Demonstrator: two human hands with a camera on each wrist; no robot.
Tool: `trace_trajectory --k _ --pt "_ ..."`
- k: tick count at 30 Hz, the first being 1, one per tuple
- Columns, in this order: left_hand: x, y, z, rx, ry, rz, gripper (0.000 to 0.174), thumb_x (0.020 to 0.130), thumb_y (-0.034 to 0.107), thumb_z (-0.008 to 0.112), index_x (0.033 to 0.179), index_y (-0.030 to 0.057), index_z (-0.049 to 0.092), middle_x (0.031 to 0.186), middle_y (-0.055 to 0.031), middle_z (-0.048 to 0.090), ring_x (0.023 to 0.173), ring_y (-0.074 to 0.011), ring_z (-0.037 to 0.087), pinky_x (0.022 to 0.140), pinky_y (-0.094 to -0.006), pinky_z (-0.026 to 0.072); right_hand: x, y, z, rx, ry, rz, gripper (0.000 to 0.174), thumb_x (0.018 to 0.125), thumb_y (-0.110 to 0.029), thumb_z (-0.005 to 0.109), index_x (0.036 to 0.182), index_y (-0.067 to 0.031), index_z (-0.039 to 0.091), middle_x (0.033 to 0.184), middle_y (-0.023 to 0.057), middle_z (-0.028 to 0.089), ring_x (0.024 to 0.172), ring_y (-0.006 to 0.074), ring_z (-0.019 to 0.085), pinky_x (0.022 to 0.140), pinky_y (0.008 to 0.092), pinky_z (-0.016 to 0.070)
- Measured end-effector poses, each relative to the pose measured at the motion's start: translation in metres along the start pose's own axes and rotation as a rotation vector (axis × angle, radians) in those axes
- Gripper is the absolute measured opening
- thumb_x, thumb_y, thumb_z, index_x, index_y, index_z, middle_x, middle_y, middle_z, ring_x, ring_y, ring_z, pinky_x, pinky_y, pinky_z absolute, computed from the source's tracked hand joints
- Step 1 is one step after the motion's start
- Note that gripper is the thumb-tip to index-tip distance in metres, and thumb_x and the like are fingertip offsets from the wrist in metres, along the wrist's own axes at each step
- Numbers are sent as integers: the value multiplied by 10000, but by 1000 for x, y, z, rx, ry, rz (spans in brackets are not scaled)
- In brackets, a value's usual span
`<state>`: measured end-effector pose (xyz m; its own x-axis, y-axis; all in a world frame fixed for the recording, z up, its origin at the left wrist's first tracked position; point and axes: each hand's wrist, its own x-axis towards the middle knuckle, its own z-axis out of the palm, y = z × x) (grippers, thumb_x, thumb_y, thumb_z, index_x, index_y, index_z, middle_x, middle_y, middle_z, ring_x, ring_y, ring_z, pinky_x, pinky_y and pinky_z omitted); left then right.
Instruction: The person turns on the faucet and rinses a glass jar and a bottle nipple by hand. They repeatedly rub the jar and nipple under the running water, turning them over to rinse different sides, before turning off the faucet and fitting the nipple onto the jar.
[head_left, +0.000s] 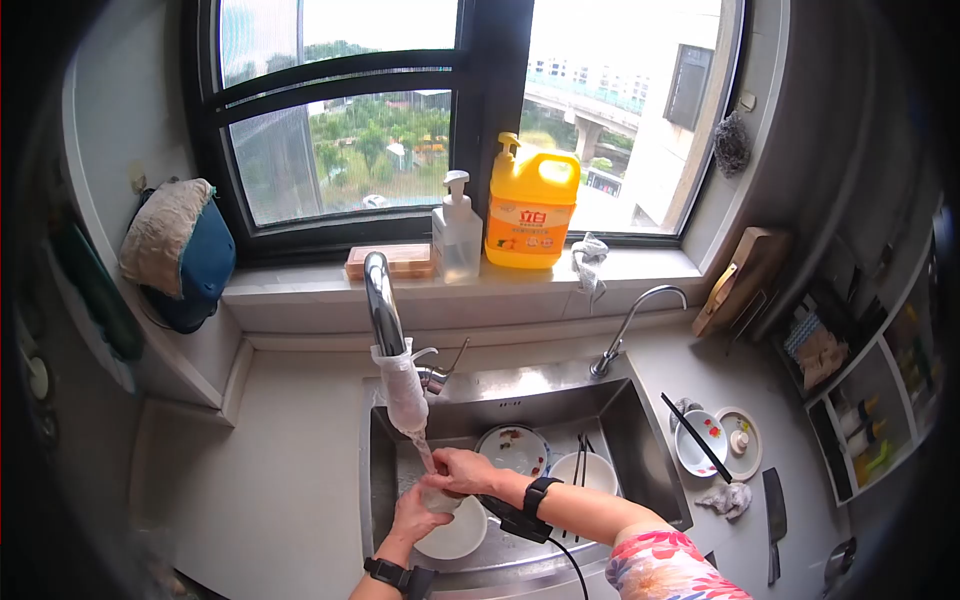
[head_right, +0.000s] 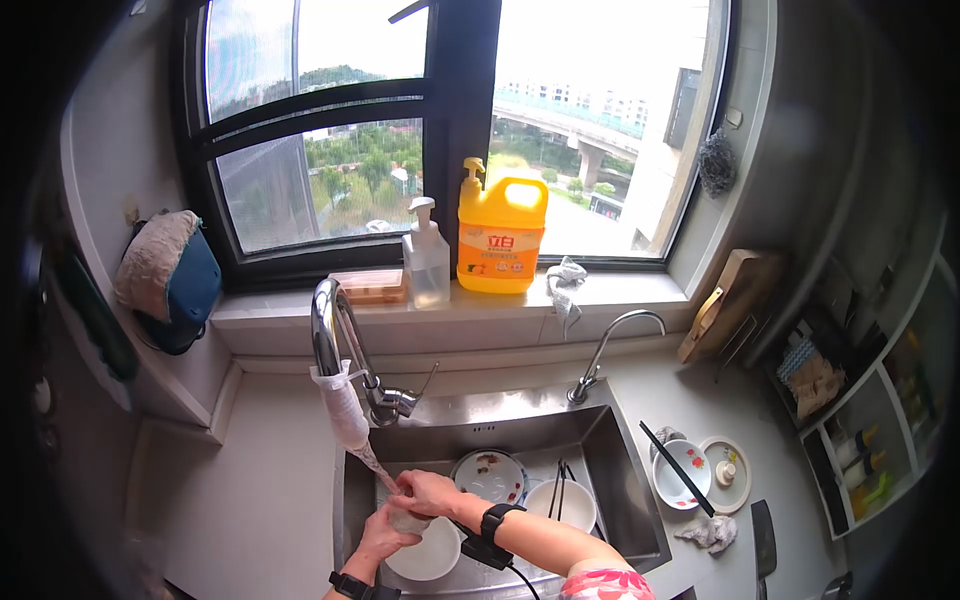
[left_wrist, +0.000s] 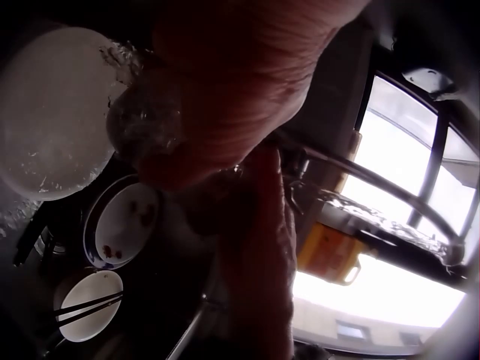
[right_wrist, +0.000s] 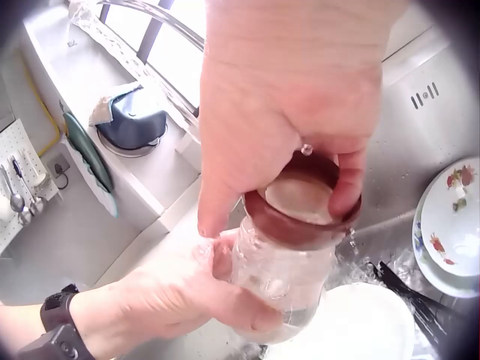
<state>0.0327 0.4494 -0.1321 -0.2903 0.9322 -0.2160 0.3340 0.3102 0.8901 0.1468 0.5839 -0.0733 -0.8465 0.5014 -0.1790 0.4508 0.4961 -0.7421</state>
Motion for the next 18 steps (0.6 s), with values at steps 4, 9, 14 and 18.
trace_trajectory --k 4,9,14,18 --pt "-4 2 1 40 40 1 762 478 251 808 1170 63 551 1033 -141 646 990 -295 617 874 -365 479 -5 18 7 -186 67 -269 610 733 -475 675 1106 -8 550 856 147 622 771 310 605 698 372 484" --pt "-4 2 6 -131 62 -7 767 515 226 807 1204 48 522 1073 -137 634 1019 -275 609 896 -346 468 -1 17 -37 382 -211 76 622 732 -220 715 1269 -19 473 959 97 608 778 129 594 622 275 502" --pt "-7 5 4 -131 136 32 785 553 217 794 1246 35 474 1104 -177 611 1052 -315 586 918 -365 453 23 35 -81 599 32 238 832 712 -286 749 1366 23 337 1011 99 610 790 146 603 510 269 483" --pt "-5 4 3 -158 120 52 818 563 220 795 1275 20 445 1158 -197 582 1091 -325 563 938 -364 439 47 32 -93 581 295 188 914 712 -285 748 1408 29 246 1106 143 601 781 154 607 543 265 479"
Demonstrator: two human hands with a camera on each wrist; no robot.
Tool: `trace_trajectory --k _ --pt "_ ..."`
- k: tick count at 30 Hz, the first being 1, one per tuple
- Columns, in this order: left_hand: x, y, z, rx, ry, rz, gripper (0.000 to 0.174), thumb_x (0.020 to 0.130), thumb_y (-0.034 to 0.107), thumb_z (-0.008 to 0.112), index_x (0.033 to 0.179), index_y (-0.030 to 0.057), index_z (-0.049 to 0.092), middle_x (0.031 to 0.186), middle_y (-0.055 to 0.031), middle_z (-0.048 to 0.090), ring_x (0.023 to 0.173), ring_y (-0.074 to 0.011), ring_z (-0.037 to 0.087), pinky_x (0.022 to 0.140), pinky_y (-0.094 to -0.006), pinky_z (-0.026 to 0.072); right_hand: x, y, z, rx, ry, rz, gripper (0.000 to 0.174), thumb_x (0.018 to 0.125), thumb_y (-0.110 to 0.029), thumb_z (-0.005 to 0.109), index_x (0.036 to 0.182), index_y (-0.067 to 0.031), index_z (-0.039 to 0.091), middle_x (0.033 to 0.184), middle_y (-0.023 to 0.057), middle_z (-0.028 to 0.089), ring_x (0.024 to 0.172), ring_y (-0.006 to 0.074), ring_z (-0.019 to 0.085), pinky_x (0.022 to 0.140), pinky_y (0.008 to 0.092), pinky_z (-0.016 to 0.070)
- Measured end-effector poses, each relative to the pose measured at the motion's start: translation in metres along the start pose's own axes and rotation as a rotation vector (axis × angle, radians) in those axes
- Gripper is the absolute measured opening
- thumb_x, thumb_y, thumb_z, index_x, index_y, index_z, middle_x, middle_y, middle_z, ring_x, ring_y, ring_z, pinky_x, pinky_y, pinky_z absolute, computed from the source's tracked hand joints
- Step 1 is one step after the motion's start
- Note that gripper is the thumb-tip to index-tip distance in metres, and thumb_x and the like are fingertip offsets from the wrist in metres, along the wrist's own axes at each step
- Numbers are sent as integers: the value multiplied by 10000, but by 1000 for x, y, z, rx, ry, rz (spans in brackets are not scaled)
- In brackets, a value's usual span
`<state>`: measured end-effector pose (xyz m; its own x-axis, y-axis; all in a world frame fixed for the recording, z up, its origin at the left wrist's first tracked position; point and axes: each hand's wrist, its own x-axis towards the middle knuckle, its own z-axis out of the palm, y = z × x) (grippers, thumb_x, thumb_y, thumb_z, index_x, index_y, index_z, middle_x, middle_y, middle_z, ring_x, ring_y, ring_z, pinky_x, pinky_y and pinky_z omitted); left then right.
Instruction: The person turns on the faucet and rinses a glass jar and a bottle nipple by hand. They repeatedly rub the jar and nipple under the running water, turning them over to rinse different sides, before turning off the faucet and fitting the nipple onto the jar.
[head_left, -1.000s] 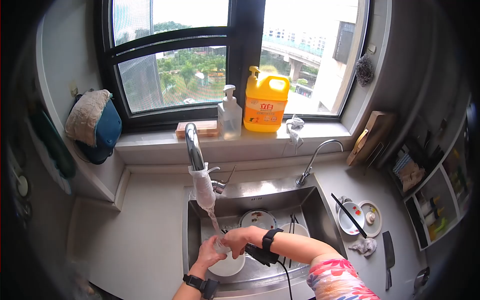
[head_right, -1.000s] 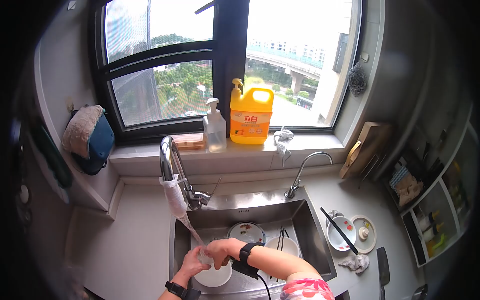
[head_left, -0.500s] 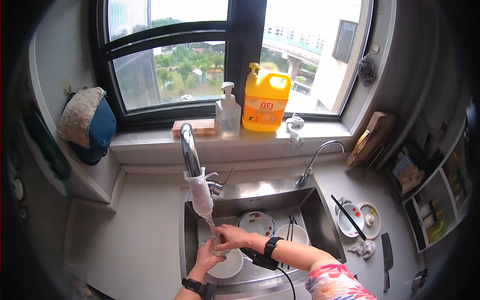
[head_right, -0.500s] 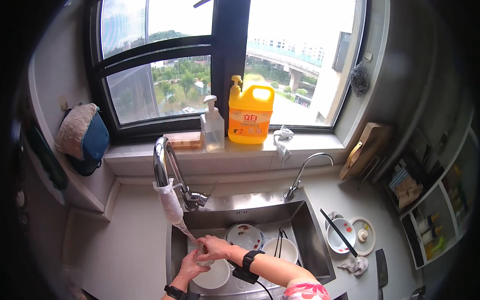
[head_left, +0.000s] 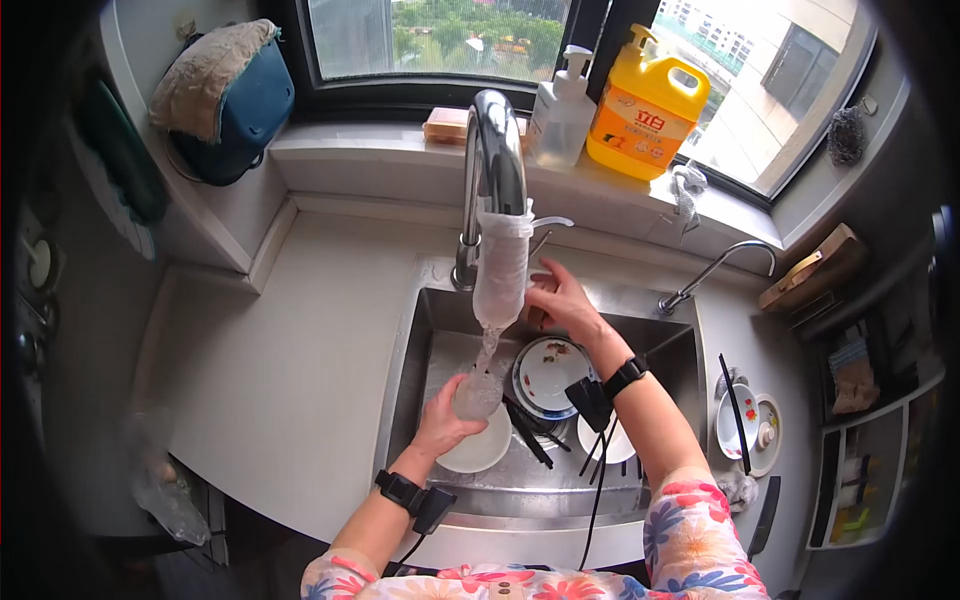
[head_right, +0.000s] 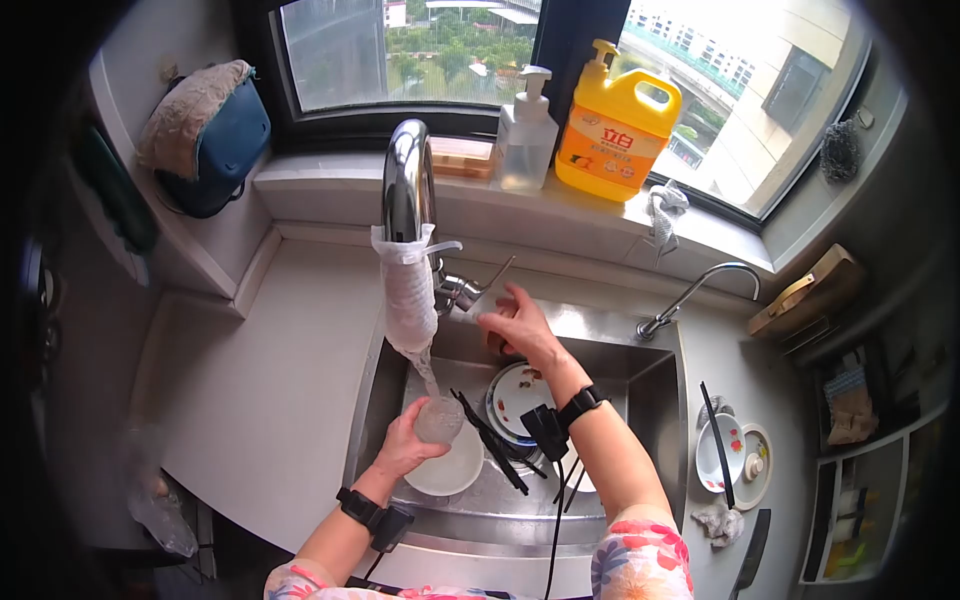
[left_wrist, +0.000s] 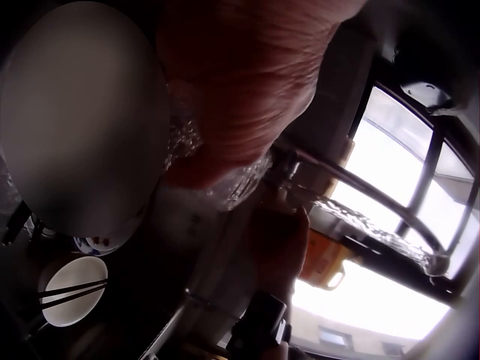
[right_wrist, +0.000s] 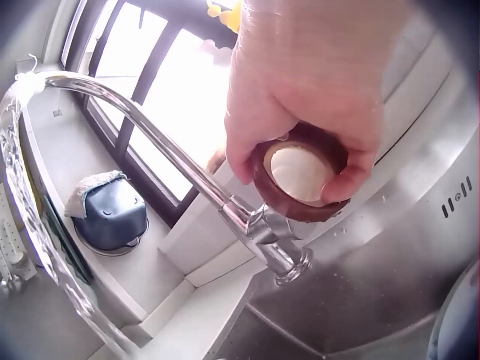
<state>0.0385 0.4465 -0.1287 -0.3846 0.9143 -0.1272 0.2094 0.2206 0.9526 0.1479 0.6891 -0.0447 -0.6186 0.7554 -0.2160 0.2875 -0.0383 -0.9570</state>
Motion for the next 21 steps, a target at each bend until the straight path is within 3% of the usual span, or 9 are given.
trace_trajectory --k 3,7,9,12,13,15,17,20,21 --pt "-5 5 -1 6 27 -8 835 562 205 798 1281 -16 435 1136 -184 596 1070 -291 578 937 -345 438 10 -20 7 48 26 -16 874 726 -216 734 1404 36 244 924 117 633 659 119 595 495 240 443" --pt "-4 5 1 11 63 31 844 568 185 797 1283 -60 422 1120 -175 609 1056 -260 589 934 -330 437 20 -19 10 -42 -6 -54 834 723 -174 725 1386 40 266 835 88 608 661 115 594 483 234 437" --pt "-4 13 0 -5 58 17 839 572 185 797 1284 -55 424 1121 -171 607 1056 -249 588 936 -326 435 30 -11 15 17 -92 -228 793 723 -144 712 1371 30 290 743 54 571 635 112 587 489 246 445" --pt "0 15 5 -22 19 15 826 573 203 798 1279 -26 437 1128 -184 601 1062 -271 585 933 -332 439 47 11 29 -203 -94 -609 786 699 -124 705 1375 -16 319 674 59 598 613 155 594 544 283 482" --pt "1 15 5 -42 7 14 818 570 221 799 1273 -3 448 1135 -201 597 1068 -304 584 927 -343 446 30 -5 25 -200 -76 -609 786 699 -124 705 1375 -16 319 674 59 598 613 155 594 544 283 482" --pt "-1 22 3 -66 -11 11 819 565 218 802 1273 1 451 1137 -199 596 1074 -298 583 931 -343 444 -16 -35 16 -233 -359 -130 761 685 -156 712 1352 -17 372 721 79 631 664 161 618 594 289 505" --pt "-3 22 5 -105 -18 -1 821 561 215 805 1272 4 454 1140 -197 596 1079 -292 581 934 -343 442 -43 -38 15 -422 -592 -77 716 689 -235 699 1320 -28 429 728 95 652 693 200 647 658 314 522" --pt "1 17 10 -127 -76 10 814 546 210 813 1257 15 468 1143 -190 583 1090 -310 564 941 -361 437 -75 -24 43 -862 -661 -278 712 702 -306 699 1310 -42 441 948 127 642 798 253 645 699 354 518" --pt "-1 13 13 27 -95 40 803 541 211 815 1244 22 478 1141 -187 573 1087 -326 554 942 -372 436 -80 -12 52 -1015 -640 -356 742 697 -352 699 1326 -62 433 991 138 636 860 286 644 727 372 518"
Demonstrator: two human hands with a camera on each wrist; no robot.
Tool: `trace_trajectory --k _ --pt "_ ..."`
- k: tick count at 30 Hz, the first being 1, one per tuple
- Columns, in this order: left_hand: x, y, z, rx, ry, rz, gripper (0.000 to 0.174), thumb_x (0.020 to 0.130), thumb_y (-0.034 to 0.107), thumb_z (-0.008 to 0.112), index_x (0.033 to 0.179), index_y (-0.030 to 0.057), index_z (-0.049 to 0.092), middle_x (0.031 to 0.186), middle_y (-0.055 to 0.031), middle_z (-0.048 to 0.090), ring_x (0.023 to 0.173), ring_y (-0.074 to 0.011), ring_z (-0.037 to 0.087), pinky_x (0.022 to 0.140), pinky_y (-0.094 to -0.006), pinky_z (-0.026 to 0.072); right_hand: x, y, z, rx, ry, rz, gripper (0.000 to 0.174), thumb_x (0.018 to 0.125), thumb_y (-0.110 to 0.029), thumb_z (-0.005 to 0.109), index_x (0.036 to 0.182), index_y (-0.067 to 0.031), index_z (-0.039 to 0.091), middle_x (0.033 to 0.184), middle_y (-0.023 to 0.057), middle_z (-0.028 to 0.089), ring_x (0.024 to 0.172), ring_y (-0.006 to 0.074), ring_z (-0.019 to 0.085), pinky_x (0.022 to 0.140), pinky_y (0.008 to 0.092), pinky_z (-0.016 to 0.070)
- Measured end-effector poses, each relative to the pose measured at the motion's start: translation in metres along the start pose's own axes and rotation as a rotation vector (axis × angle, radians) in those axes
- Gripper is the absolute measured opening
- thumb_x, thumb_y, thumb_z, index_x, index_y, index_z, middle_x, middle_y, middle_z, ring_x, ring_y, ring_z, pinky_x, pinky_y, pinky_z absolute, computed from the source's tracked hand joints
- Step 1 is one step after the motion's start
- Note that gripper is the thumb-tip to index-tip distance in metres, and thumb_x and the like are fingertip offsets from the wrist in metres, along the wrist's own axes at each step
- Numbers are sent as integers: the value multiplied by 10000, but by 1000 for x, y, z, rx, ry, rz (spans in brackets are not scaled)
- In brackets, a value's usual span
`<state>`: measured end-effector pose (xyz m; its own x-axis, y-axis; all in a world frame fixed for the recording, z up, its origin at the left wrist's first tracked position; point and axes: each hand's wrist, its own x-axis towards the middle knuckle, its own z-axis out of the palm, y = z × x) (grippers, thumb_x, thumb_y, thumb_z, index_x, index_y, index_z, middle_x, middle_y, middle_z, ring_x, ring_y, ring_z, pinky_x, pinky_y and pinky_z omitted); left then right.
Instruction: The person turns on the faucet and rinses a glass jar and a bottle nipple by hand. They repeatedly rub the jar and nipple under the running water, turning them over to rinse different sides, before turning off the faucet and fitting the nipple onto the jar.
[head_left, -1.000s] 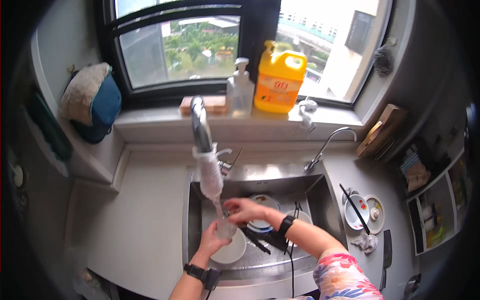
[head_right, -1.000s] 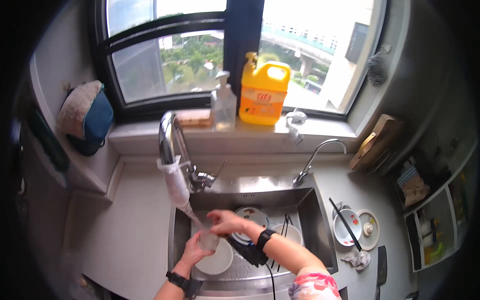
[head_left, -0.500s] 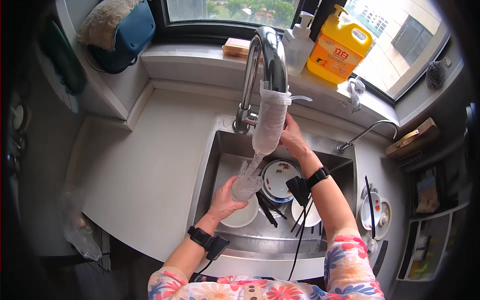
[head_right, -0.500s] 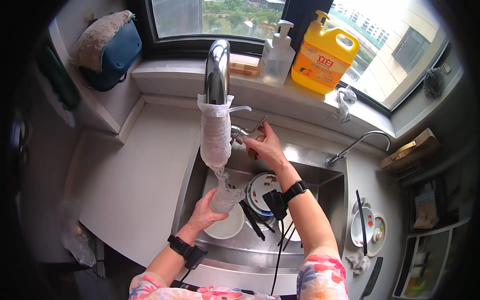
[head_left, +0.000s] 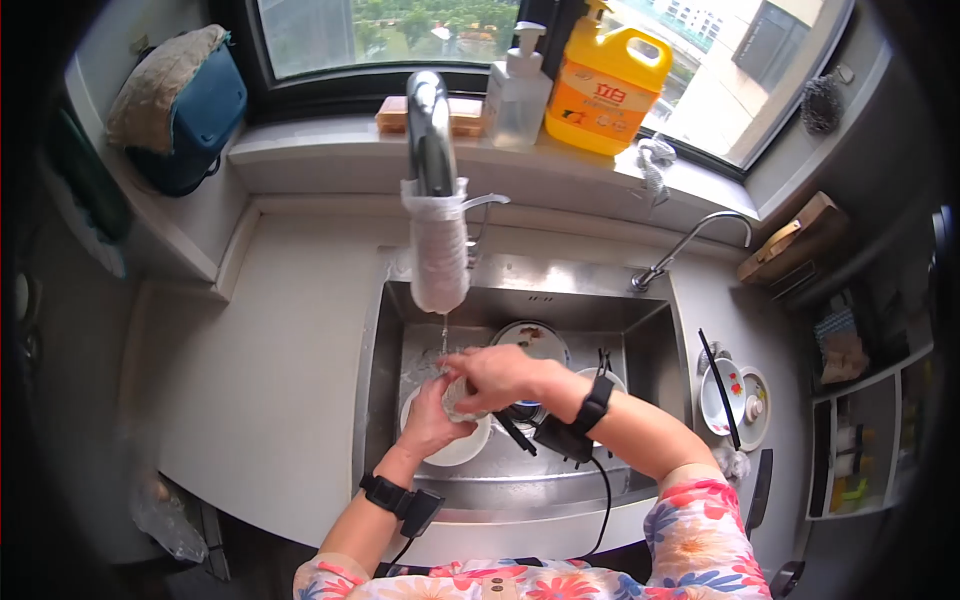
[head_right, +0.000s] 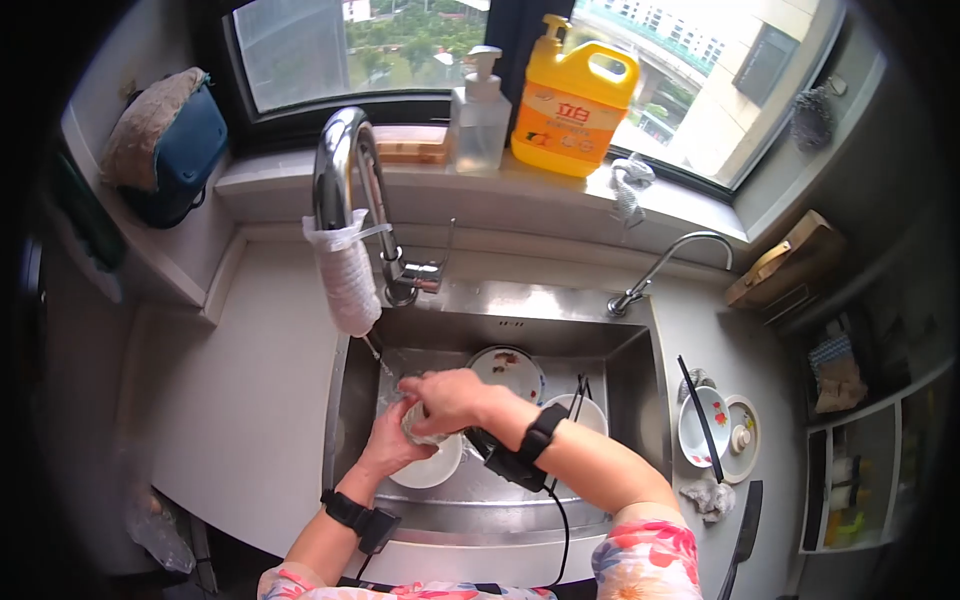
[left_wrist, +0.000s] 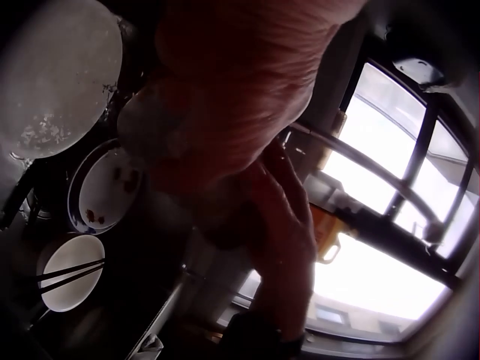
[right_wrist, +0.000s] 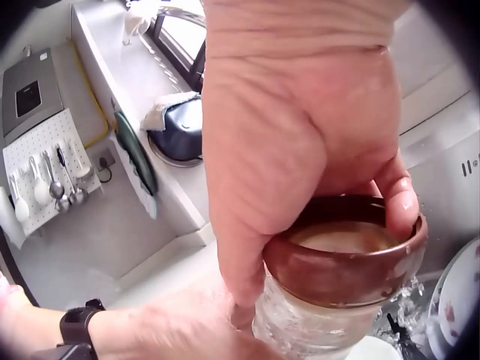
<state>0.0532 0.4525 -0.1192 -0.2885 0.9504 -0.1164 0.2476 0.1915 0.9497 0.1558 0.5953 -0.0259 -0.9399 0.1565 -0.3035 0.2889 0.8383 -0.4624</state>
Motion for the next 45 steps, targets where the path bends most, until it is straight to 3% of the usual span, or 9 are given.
trace_trajectory --k 10,14,16,18,22,28,34,42,45 --pt "-23 25 7 198 -169 -30 747 508 241 806 1173 33 538 1137 -193 550 1069 -342 542 939 -386 438 -39 -24 7 -163 -274 94 928 610 -343 780 1383 -79 339 984 135 638 910 324 629 775 395 504" --pt "-25 4 6 133 -194 -33 763 513 234 789 1202 29 534 1137 -183 578 1064 -311 567 951 -357 435 -43 25 54 478 -134 212 819 657 -271 734 1357 -47 372 877 163 663 793 270 653 724 339 508" --pt "-19 7 4 236 -210 -28 768 513 237 788 1208 29 533 1134 -170 590 1057 -290 578 952 -343 433 -56 12 40 528 3 87 788 670 -254 729 1348 -33 392 999 165 637 830 230 646 717 312 519" --pt "-26 16 0 -125 -258 -129 754 512 223 794 1197 31 544 1120 -127 605 1042 -241 583 950 -322 425 -72 5 10 785 166 159 725 714 -207 714 1347 -35 403 1125 142 585 875 194 631 743 290 527" --pt "-25 18 6 -189 -212 -77 751 535 169 799 1216 17 525 1111 -68 608 1041 -192 569 953 -304 408 -71 13 22 1698 781 219 500 826 -118 658 1279 -38 463 1210 100 521 1008 181 577 829 350 524" --pt "-23 26 14 -469 -225 -136 729 547 59 798 1219 33 518 1076 -30 596 1013 -158 564 919 -297 428 -68 -10 74 1465 773 112 496 853 -163 671 1288 -58 457 1179 48 548 1052 138 543 915 311 470" --pt "-27 40 13 -522 -280 -83 696 534 4 769 1186 50 531 1087 -8 576 1019 -148 557 923 -298 433 -84 -14 88 775 737 110 671 770 -330 743 1314 -93 429 1165 56 542 1062 170 533 900 319 449" --pt "-37 60 11 -565 -480 -193 695 496 26 773 1154 30 547 1040 -11 606 961 -137 585 915 -308 444 -97 -29 83 1296 628 100 670 732 -359 756 1242 -43 457 1125 98 569 1055 175 547 937 313 432" --pt "-29 33 26 -174 -343 -176 606 543 58 754 1122 24 575 990 -24 611 919 -133 577 830 -281 452 -73 -6 117 1234 635 351 648 760 -360 735 1235 -10 467 1124 121 579 1028 172 563 911 316 449"
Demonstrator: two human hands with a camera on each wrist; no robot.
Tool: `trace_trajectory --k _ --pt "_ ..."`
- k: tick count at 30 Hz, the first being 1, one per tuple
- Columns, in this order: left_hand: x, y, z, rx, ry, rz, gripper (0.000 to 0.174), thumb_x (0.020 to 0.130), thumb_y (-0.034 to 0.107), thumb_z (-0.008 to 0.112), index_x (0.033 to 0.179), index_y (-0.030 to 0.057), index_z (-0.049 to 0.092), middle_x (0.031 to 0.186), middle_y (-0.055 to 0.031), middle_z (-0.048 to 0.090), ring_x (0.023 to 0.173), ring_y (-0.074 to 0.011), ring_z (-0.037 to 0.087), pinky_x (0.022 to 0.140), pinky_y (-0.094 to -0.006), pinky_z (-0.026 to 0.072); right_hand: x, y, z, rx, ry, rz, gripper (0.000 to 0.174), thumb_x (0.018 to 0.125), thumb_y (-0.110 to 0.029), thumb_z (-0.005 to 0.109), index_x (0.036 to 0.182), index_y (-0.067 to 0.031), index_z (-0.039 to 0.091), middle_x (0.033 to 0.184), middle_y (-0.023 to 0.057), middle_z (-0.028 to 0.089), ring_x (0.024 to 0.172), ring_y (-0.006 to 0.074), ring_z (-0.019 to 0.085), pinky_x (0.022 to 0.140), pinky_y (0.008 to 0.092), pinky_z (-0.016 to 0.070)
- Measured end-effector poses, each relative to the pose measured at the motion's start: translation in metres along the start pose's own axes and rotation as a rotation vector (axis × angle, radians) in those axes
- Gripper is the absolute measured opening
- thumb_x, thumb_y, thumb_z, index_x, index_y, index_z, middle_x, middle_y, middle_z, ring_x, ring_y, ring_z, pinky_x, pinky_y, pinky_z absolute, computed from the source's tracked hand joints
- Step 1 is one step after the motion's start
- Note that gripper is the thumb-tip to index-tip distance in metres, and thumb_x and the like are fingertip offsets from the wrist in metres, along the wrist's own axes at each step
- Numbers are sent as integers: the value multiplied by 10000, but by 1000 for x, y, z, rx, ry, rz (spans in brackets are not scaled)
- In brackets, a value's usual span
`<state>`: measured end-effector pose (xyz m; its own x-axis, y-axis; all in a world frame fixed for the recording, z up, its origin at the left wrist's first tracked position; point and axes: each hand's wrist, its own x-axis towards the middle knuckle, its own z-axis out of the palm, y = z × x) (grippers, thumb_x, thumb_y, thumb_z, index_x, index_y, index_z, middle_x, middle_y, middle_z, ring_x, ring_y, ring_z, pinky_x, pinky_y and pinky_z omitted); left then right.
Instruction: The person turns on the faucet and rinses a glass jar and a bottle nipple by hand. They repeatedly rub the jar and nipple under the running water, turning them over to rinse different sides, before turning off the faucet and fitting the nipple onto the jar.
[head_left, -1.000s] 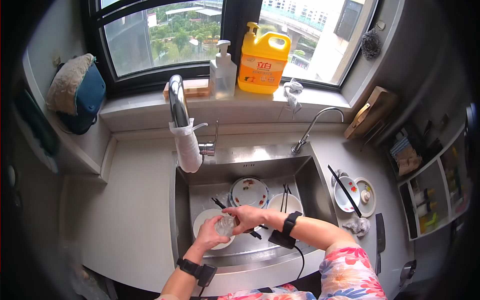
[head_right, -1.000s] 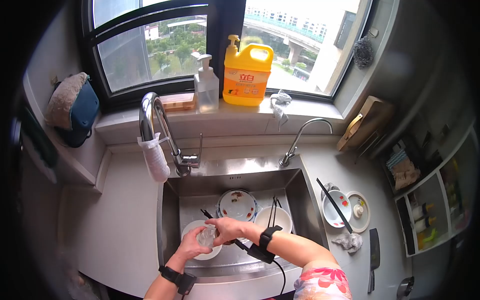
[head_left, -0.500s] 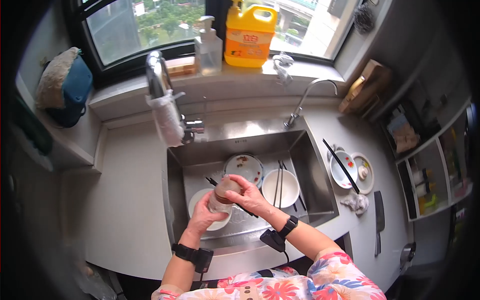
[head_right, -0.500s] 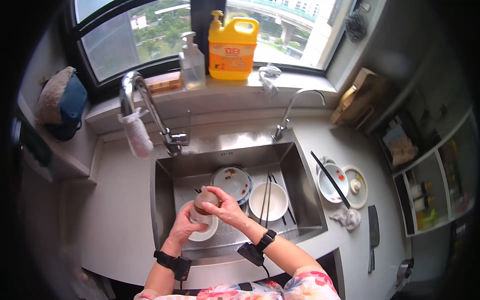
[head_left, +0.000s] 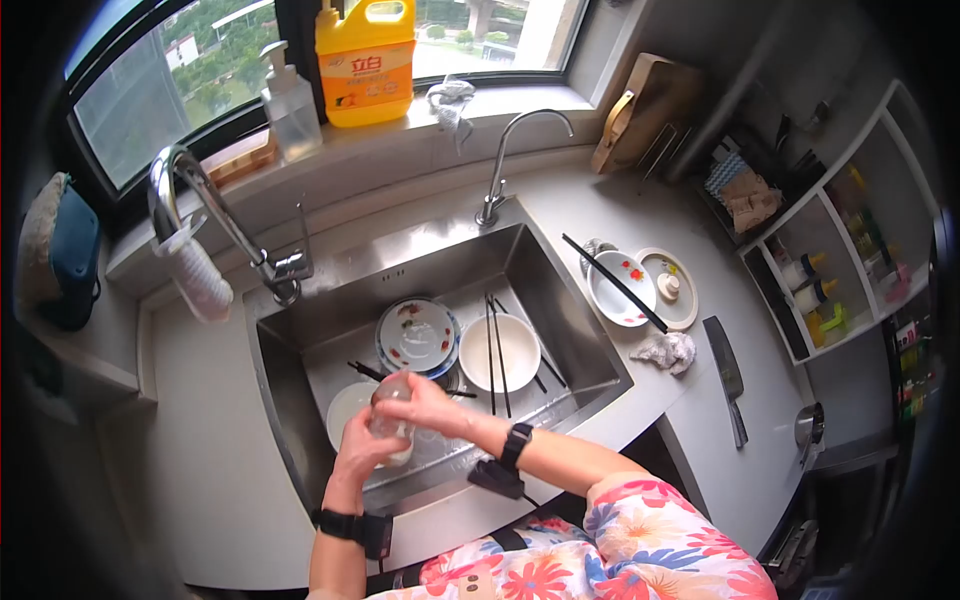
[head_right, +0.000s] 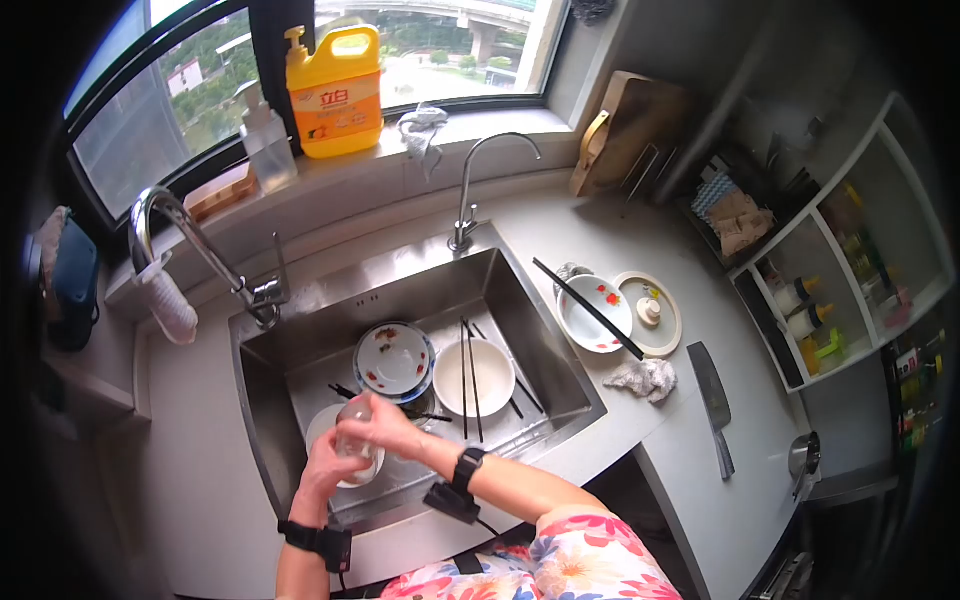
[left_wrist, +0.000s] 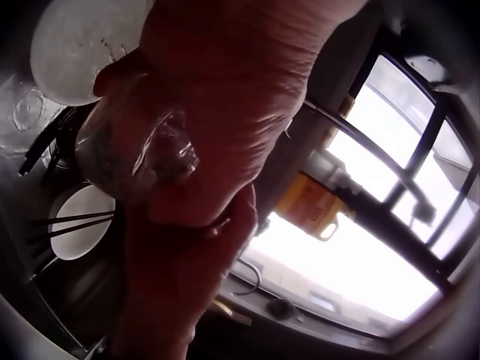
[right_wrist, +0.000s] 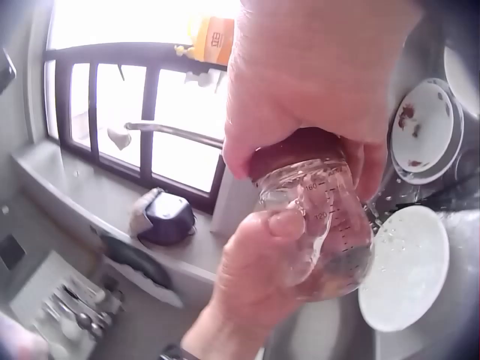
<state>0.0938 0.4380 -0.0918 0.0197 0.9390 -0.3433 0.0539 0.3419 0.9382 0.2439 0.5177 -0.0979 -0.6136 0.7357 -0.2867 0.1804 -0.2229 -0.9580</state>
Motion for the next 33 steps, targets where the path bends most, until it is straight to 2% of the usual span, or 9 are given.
trace_trajectory --k 3,5,7,10,15,21,23,25,33 --pt "-9 19 8 -200 -33 -30 563 551 63 739 1091 18 586 972 -31 622 904 -143 588 826 -288 457 -22 -22 -1 251 -52 -55 572 786 -355 712 1204 -36 486 1097 81 587 993 152 573 868 299 468" --pt "6 2 11 -103 -10 -62 554 586 70 729 1111 7 565 971 -38 620 871 -136 590 786 -275 470 -11 -16 -11 355 -6 290 571 765 -311 730 1208 -37 497 1054 89 612 956 167 600 805 295 501" --pt "-7 21 13 -199 -38 109 524 600 85 724 1095 6 571 941 -41 624 840 -136 594 758 -274 474 -22 -28 -7 166 -13 24 522 815 -295 698 1221 -47 482 1070 68 603 955 147 597 793 297 503" --pt "8 21 8 -115 -114 -96 592 607 82 720 1165 -2 539 1017 -39 609 917 -132 581 827 -278 462 -11 -23 -24 423 -141 264 504 821 -231 695 1235 -34 485 1084 62 603 977 145 593 840 299 493" --pt "-9 13 5 -603 -339 -93 572 632 86 698 1170 -13 534 1063 -58 600 947 -149 575 871 -284 437 -20 -20 -22 572 -239 70 540 775 -209 728 1235 -52 491 1158 87 572 1098 181 543 980 330 415" --pt "-1 -10 -2 -732 -405 -226 517 663 142 709 1134 0 550 1008 -51 604 890 -142 582 808 -280 462 -6 8 -19 701 -377 58 466 826 -287 676 1204 -61 522 1076 51 595 980 164 573 886 319 457" --pt "1 -2 -2 -547 -286 -290 486 669 140 709 1113 9 562 995 -46 609 900 -131 578 815 -279 459 13 34 -13 686 -31 316 388 856 -315 630 1154 -78 551 1049 27 608 953 162 572 872 343 468" --pt "-10 6 -1 -210 -192 -201 539 672 149 707 1164 2 542 1072 -56 602 972 -149 567 894 -291 431 4 27 -9 564 -23 319 368 887 -380 585 1117 -94 568 1029 13 617 918 159 574 854 370 481" --pt "-16 0 0 -307 -181 -89 566 640 113 739 1162 18 543 1077 -39 592 994 -137 547 897 -279 421 7 25 -13 671 -13 387 345 952 -321 514 1148 -41 564 1096 70 607 985 190 596 859 370 504"
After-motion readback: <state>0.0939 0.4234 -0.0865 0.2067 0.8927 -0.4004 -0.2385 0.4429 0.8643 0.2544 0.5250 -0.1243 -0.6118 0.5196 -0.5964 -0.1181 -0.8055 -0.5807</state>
